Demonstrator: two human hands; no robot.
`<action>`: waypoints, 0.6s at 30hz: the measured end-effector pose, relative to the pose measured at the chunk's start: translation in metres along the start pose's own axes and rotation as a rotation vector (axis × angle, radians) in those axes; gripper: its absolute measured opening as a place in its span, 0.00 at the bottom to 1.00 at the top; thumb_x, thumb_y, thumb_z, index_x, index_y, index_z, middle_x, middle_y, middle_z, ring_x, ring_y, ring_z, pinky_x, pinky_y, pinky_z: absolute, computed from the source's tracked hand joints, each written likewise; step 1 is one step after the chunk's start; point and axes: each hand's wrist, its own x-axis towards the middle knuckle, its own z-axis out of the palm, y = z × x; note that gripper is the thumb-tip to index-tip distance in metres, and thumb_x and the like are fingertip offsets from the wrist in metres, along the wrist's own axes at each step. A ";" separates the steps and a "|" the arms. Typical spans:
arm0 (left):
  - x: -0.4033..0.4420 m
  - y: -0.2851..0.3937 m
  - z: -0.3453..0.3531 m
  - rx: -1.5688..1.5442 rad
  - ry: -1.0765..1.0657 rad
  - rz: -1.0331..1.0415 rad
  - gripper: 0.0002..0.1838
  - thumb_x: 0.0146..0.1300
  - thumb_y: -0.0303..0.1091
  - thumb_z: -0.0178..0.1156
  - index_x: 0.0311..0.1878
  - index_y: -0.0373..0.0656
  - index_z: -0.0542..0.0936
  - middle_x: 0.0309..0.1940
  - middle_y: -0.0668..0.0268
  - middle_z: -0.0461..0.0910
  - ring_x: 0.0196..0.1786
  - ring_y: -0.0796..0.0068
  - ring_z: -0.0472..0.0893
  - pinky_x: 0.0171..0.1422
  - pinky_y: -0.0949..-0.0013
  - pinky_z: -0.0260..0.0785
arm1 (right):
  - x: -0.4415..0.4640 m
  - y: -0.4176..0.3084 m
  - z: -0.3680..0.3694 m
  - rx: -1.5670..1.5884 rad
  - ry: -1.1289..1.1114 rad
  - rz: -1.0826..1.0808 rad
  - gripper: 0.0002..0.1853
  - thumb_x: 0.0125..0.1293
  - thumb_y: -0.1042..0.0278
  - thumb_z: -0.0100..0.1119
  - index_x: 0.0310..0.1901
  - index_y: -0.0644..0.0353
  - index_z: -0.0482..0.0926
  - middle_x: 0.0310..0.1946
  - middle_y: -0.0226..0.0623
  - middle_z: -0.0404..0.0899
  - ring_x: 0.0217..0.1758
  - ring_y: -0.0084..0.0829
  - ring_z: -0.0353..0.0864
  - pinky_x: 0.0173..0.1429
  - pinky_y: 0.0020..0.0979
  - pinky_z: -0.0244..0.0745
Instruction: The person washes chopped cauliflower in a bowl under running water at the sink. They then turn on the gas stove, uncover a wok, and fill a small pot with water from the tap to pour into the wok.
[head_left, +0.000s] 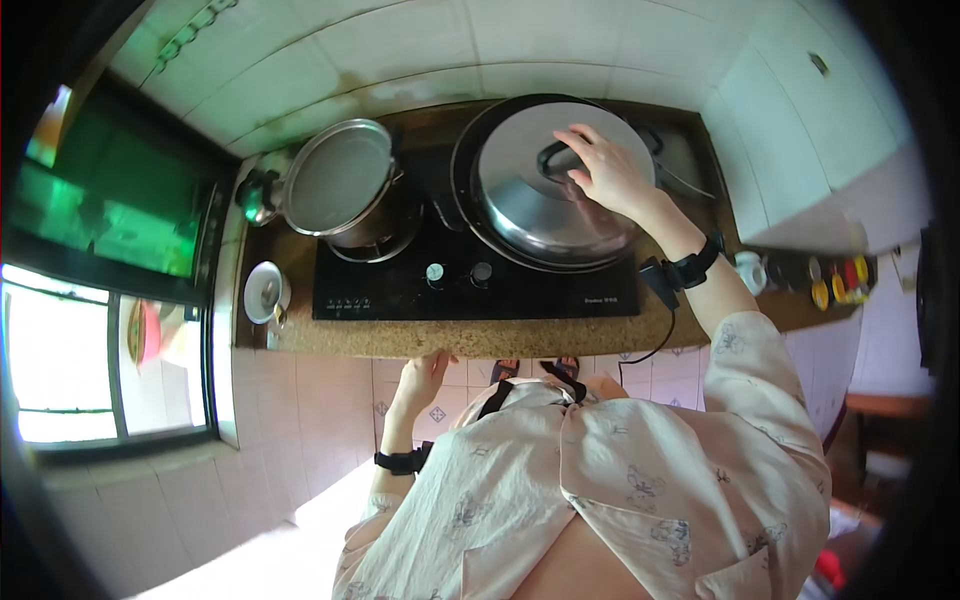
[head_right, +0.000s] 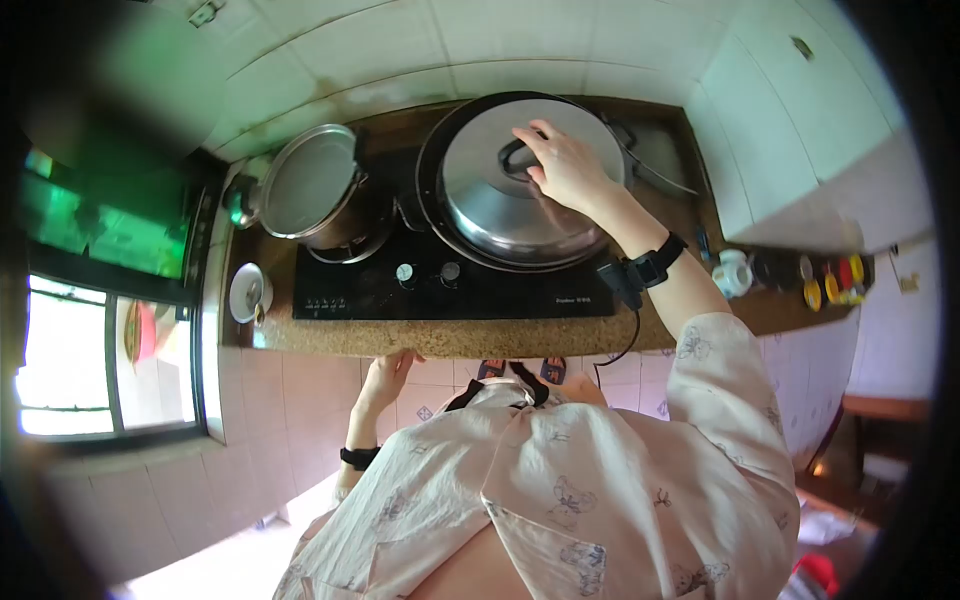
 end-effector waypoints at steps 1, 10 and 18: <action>-0.010 0.002 0.004 -0.032 0.024 -0.064 0.12 0.68 0.34 0.50 0.38 0.39 0.82 0.33 0.54 0.83 0.38 0.55 0.83 0.43 0.60 0.73 | 0.006 0.006 0.004 0.004 -0.058 -0.010 0.24 0.56 0.71 0.62 0.56 0.54 0.72 0.55 0.37 0.72 0.52 0.42 0.77 0.52 0.41 0.75; -0.009 -0.003 0.011 0.017 0.204 -0.132 0.09 0.56 0.39 0.67 0.27 0.46 0.82 0.23 0.65 0.82 0.29 0.65 0.82 0.33 0.66 0.73 | 0.000 0.003 -0.013 0.078 0.003 -0.061 0.23 0.56 0.69 0.63 0.55 0.55 0.73 0.54 0.33 0.74 0.42 0.37 0.81 0.41 0.36 0.77; 0.104 -0.014 -0.013 0.039 0.570 0.029 0.14 0.52 0.37 0.68 0.40 0.46 0.78 0.31 0.62 0.77 0.37 0.57 0.79 0.38 0.59 0.72 | -0.133 -0.013 -0.061 0.002 0.021 0.222 0.14 0.58 0.71 0.63 0.47 0.60 0.77 0.37 0.35 0.78 0.24 0.29 0.70 0.31 0.28 0.70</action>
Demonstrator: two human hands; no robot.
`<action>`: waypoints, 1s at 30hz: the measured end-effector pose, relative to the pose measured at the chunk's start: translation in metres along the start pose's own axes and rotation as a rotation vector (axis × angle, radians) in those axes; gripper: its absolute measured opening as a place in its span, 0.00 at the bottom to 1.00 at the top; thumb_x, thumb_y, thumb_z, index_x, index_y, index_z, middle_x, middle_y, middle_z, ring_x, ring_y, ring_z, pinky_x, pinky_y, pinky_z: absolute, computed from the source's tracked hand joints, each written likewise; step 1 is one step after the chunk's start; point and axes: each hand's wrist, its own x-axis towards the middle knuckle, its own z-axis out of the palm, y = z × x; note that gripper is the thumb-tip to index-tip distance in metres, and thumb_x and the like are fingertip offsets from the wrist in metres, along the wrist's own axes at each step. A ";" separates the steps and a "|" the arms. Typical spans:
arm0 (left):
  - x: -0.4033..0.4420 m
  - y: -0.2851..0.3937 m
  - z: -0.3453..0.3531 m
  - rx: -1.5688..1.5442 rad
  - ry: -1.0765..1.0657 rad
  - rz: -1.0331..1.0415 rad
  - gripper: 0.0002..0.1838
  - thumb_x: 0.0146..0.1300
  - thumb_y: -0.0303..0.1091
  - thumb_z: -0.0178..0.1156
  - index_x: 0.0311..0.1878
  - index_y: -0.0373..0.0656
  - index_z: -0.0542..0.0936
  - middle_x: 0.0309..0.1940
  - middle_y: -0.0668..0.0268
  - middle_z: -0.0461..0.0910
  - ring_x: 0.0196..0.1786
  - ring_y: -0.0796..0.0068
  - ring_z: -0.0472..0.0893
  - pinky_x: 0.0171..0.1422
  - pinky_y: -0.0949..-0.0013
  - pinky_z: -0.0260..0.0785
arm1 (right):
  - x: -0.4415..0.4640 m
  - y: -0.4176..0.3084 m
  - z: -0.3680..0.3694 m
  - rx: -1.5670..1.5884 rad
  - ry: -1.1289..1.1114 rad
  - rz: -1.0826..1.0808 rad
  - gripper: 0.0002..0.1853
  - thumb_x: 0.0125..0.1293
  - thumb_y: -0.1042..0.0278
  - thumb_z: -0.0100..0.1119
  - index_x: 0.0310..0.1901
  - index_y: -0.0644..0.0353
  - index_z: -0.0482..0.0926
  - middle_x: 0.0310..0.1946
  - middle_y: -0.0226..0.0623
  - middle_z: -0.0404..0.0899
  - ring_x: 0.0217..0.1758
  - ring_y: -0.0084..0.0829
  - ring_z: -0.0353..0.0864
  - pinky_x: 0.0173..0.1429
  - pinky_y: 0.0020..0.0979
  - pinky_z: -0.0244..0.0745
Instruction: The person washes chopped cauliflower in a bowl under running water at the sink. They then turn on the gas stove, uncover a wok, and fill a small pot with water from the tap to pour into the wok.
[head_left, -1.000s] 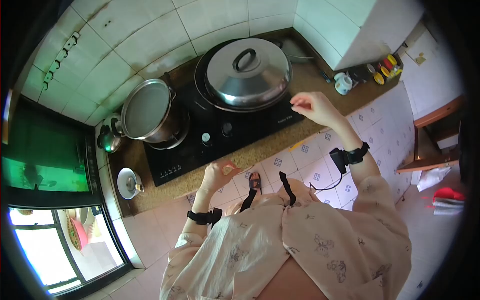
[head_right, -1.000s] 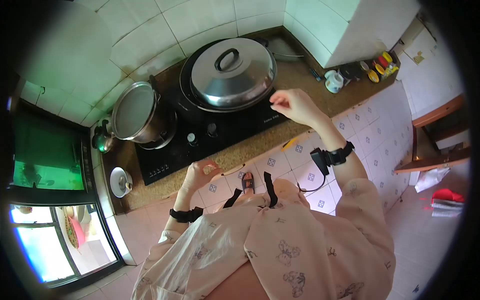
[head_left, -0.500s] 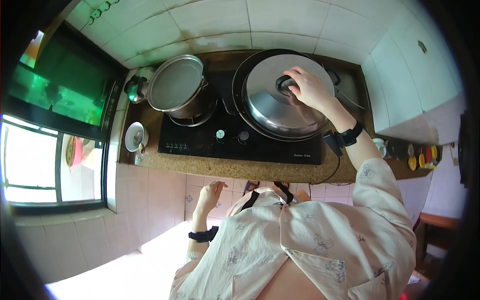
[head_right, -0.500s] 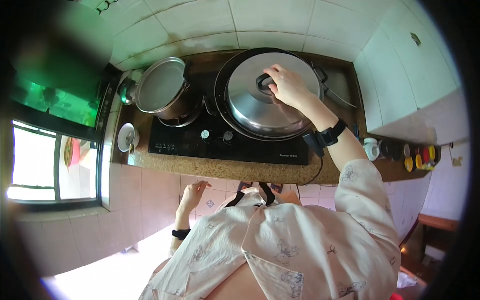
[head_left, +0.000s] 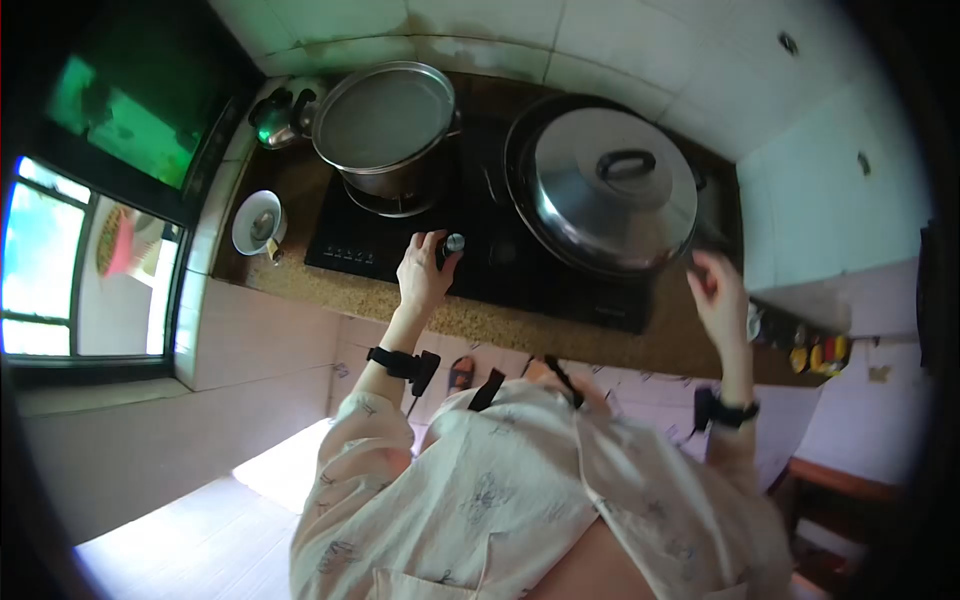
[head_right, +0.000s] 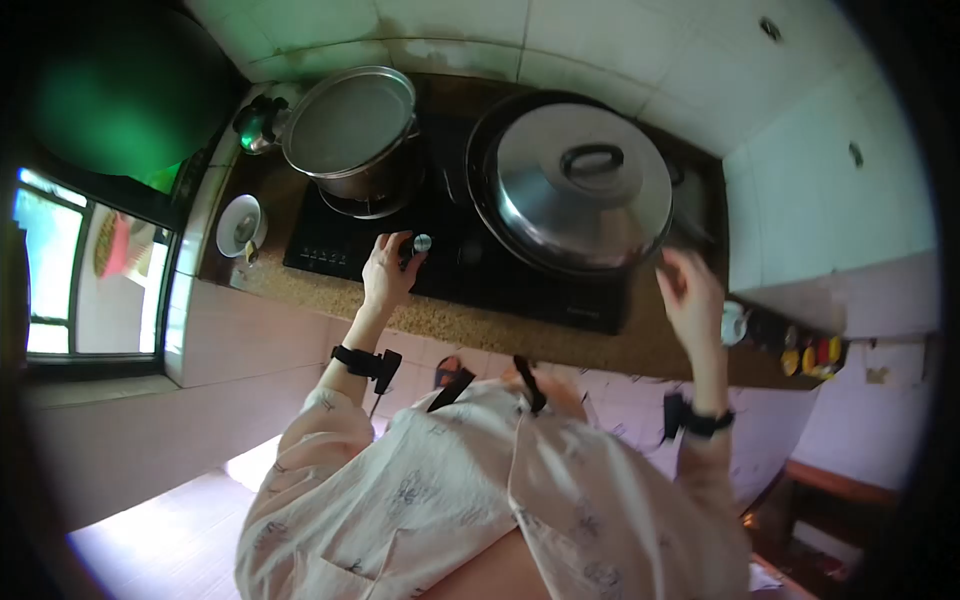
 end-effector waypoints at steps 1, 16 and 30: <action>0.005 -0.005 0.005 0.021 0.037 0.076 0.17 0.51 0.36 0.68 0.44 0.46 0.77 0.36 0.60 0.76 0.41 0.55 0.79 0.41 0.58 0.72 | -0.022 -0.001 -0.001 -0.058 0.001 0.160 0.13 0.60 0.71 0.63 0.46 0.60 0.78 0.34 0.35 0.79 0.25 0.27 0.73 0.32 0.29 0.71; -0.009 -0.041 0.052 -0.131 0.077 0.049 0.19 0.55 0.30 0.61 0.52 0.40 0.76 0.45 0.61 0.75 0.45 0.63 0.77 0.47 0.63 0.72 | -0.252 0.092 0.040 -0.162 -1.088 0.628 0.12 0.56 0.63 0.65 0.41 0.55 0.83 0.33 0.36 0.85 0.35 0.30 0.84 0.42 0.30 0.79; -0.011 -0.041 0.066 -0.053 0.253 0.012 0.15 0.49 0.26 0.57 0.43 0.33 0.78 0.33 0.64 0.74 0.40 0.70 0.76 0.44 0.71 0.71 | -0.207 0.038 0.138 0.049 -1.302 0.661 0.14 0.67 0.66 0.58 0.52 0.59 0.76 0.41 0.31 0.81 0.43 0.19 0.79 0.46 0.22 0.73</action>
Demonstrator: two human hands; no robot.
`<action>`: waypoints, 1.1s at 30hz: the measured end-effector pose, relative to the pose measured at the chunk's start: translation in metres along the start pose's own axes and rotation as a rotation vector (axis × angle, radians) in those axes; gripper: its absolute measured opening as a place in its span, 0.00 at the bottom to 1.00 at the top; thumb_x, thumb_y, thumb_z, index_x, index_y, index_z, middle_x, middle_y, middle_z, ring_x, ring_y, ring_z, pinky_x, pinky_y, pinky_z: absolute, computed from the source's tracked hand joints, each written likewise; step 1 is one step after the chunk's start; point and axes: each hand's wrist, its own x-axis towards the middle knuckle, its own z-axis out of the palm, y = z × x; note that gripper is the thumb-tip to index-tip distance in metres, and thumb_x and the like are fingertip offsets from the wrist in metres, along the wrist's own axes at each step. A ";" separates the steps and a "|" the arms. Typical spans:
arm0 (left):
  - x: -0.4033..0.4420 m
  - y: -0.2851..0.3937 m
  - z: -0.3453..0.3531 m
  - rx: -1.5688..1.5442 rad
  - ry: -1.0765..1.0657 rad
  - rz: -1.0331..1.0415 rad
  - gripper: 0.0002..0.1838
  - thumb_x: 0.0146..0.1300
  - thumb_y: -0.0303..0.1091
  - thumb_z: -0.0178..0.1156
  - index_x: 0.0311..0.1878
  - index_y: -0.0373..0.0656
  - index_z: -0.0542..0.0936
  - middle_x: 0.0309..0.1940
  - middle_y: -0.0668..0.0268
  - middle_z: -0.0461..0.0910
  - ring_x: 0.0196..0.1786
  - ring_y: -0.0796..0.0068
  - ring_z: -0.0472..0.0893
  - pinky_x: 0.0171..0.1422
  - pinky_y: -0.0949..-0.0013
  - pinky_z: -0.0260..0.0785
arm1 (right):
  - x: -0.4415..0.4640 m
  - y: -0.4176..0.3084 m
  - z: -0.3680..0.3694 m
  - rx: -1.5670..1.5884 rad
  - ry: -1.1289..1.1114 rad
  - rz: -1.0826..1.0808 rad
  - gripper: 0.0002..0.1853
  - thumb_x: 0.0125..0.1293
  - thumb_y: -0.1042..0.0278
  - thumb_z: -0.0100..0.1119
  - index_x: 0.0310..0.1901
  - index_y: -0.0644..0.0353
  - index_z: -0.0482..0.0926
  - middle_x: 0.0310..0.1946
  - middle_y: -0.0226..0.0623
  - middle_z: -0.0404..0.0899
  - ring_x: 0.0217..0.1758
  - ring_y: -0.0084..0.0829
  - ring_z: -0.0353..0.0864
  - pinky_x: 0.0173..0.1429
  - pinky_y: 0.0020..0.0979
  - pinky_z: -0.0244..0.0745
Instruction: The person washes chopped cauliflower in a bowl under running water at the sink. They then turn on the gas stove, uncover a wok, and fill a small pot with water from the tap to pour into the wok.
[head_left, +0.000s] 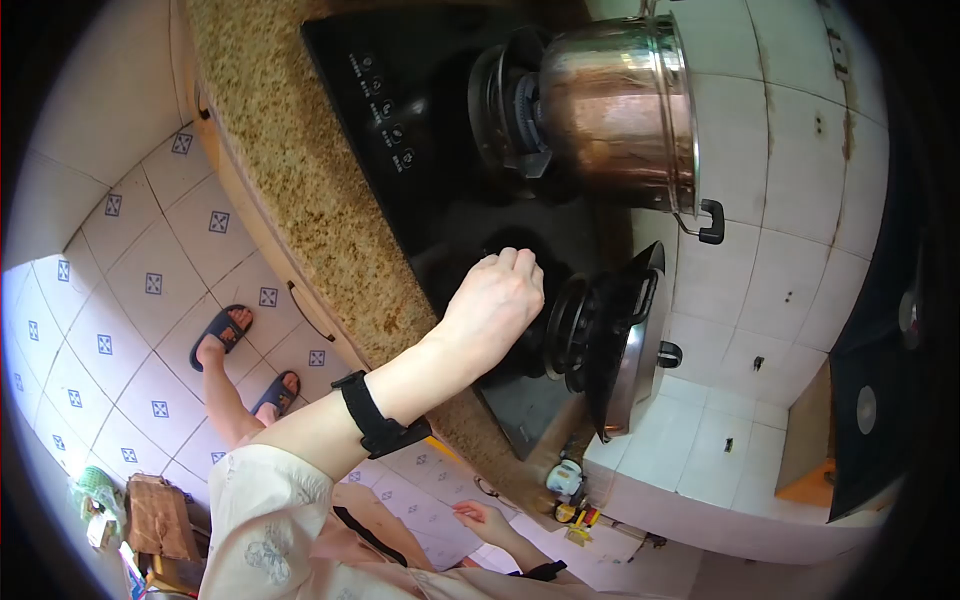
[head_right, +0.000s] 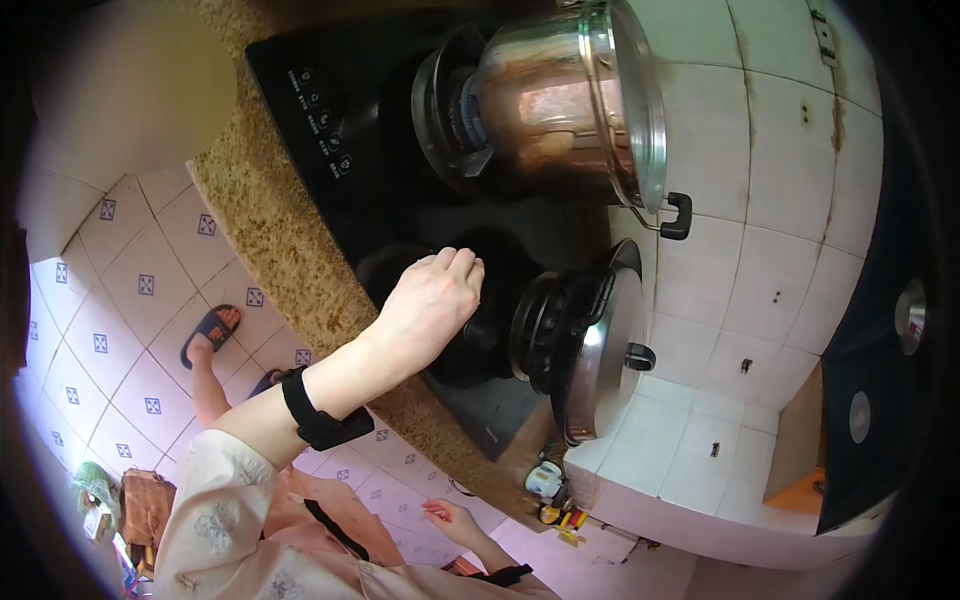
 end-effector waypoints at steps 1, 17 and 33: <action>0.000 0.000 0.001 0.005 -0.009 -0.002 0.14 0.49 0.26 0.58 0.41 0.33 0.78 0.32 0.64 0.73 0.40 0.71 0.76 0.44 0.72 0.71 | 0.000 0.001 0.000 -0.003 0.001 0.002 0.15 0.67 0.66 0.58 0.53 0.59 0.76 0.42 0.31 0.81 0.43 0.19 0.79 0.47 0.22 0.72; -0.001 -0.001 -0.002 -0.052 -0.042 0.005 0.07 0.48 0.26 0.58 0.32 0.38 0.76 0.32 0.63 0.73 0.39 0.70 0.77 0.43 0.72 0.72 | 0.005 -0.006 -0.002 -0.073 -0.038 0.010 0.14 0.68 0.65 0.58 0.53 0.59 0.76 0.40 0.29 0.80 0.41 0.17 0.77 0.45 0.21 0.71; -0.001 -0.003 0.001 -0.084 -0.015 -0.004 0.07 0.47 0.26 0.58 0.32 0.37 0.76 0.32 0.62 0.72 0.39 0.70 0.77 0.42 0.72 0.72 | 0.005 -0.013 0.003 -0.021 -0.026 0.013 0.14 0.68 0.66 0.58 0.52 0.60 0.76 0.39 0.27 0.80 0.37 0.15 0.75 0.43 0.20 0.70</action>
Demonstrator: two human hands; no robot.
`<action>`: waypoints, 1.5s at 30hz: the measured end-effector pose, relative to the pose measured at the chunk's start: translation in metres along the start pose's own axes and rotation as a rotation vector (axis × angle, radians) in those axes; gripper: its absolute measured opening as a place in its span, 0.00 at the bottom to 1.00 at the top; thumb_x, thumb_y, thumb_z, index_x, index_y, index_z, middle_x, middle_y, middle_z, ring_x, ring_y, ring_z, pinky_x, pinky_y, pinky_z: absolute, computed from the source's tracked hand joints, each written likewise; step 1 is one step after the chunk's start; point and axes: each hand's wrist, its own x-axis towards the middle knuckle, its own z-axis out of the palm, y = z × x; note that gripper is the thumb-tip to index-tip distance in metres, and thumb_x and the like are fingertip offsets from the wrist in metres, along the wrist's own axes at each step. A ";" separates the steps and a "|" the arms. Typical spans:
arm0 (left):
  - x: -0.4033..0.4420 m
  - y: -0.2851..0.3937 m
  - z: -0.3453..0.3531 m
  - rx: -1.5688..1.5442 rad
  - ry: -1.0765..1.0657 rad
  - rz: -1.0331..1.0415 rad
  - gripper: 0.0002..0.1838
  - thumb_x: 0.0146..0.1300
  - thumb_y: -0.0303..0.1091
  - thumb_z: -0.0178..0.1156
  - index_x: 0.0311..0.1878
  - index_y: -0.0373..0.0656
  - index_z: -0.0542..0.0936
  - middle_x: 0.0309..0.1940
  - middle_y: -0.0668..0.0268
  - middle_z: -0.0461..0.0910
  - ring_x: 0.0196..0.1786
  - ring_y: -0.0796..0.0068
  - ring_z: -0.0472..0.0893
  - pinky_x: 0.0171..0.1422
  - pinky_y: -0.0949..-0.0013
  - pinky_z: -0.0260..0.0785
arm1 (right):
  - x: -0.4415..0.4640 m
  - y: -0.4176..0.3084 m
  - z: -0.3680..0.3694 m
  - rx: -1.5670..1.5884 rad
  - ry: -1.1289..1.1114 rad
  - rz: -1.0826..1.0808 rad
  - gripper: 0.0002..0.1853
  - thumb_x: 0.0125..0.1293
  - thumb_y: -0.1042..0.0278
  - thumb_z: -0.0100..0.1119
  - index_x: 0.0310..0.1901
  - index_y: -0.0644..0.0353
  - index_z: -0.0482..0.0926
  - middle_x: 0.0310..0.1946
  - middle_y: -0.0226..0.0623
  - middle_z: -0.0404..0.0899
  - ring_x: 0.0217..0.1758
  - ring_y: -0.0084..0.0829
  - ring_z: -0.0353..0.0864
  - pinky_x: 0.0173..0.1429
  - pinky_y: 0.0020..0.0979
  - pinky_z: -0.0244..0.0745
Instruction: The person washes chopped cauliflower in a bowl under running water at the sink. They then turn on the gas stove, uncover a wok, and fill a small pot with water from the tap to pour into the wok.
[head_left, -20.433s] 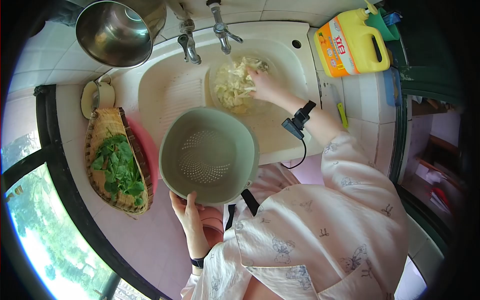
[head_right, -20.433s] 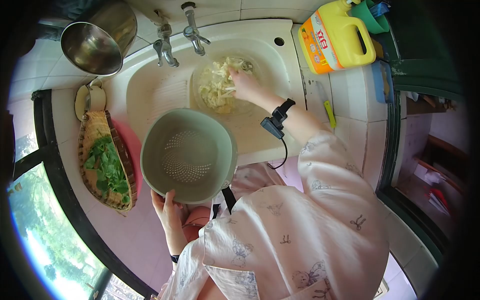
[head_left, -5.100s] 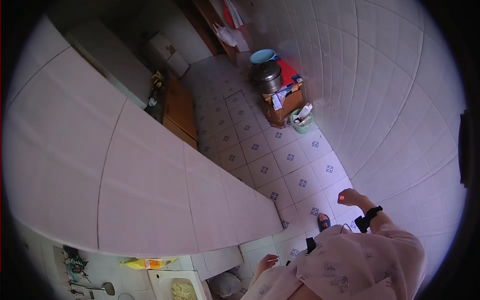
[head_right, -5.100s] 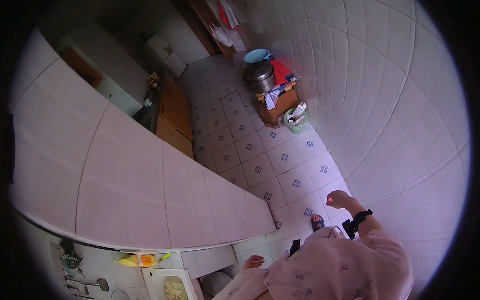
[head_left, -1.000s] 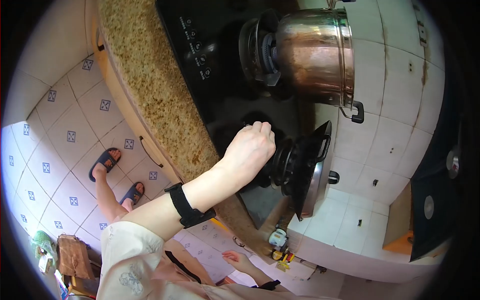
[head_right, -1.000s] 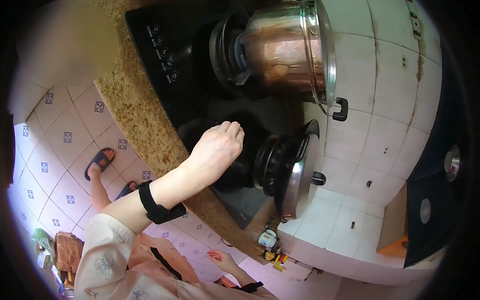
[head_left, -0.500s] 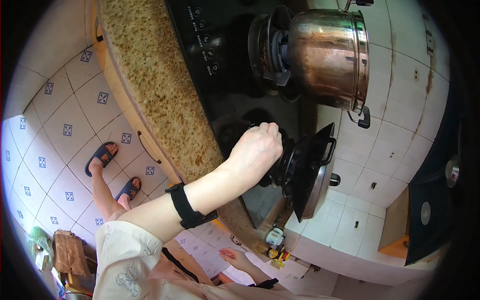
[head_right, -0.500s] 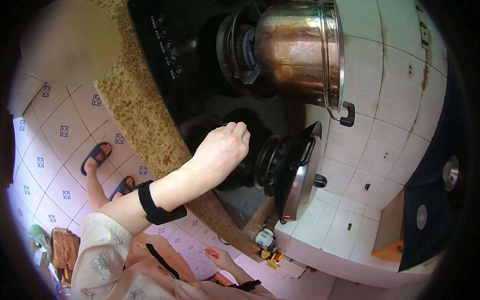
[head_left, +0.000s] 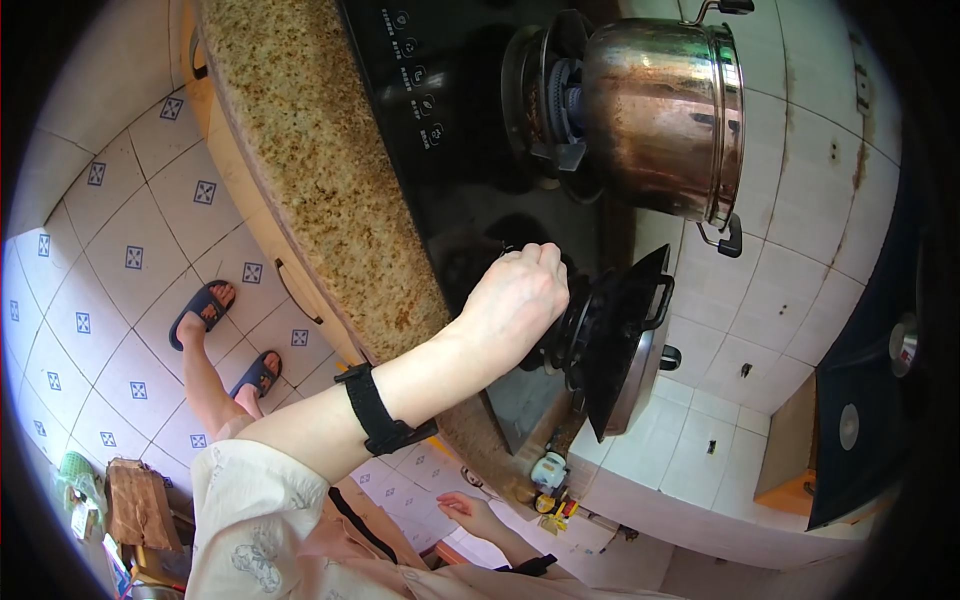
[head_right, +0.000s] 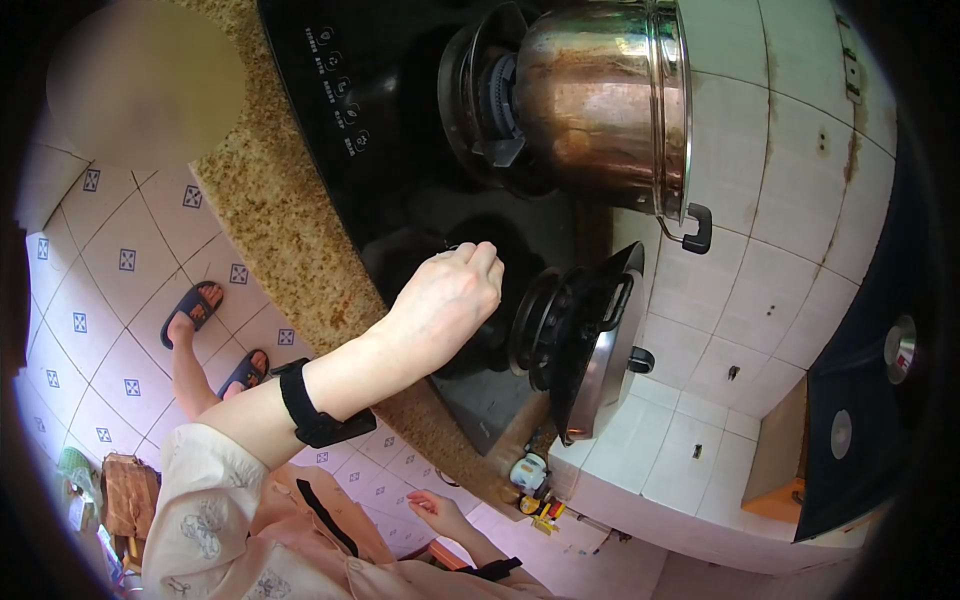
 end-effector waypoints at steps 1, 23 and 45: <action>0.000 0.000 0.000 0.002 0.003 -0.006 0.07 0.47 0.26 0.58 0.32 0.37 0.76 0.31 0.62 0.72 0.38 0.70 0.77 0.42 0.72 0.72 | 0.000 -0.001 0.001 0.003 0.001 0.004 0.14 0.68 0.66 0.58 0.52 0.60 0.76 0.39 0.27 0.79 0.38 0.15 0.75 0.43 0.20 0.70; 0.001 -0.001 0.000 -0.003 0.000 -0.004 0.07 0.47 0.26 0.58 0.32 0.37 0.76 0.31 0.63 0.72 0.38 0.70 0.77 0.41 0.72 0.72 | -0.003 -0.013 0.010 0.015 -0.009 0.004 0.14 0.68 0.68 0.57 0.53 0.60 0.75 0.41 0.28 0.80 0.41 0.16 0.77 0.45 0.19 0.70; -0.041 -0.010 -0.146 -0.170 -0.465 0.203 0.10 0.55 0.28 0.62 0.42 0.45 0.80 0.26 0.65 0.78 0.32 0.61 0.78 0.38 0.62 0.71 | -0.132 -0.104 -0.127 0.427 0.251 -0.385 0.09 0.62 0.72 0.61 0.43 0.64 0.79 0.35 0.35 0.83 0.38 0.22 0.81 0.44 0.27 0.77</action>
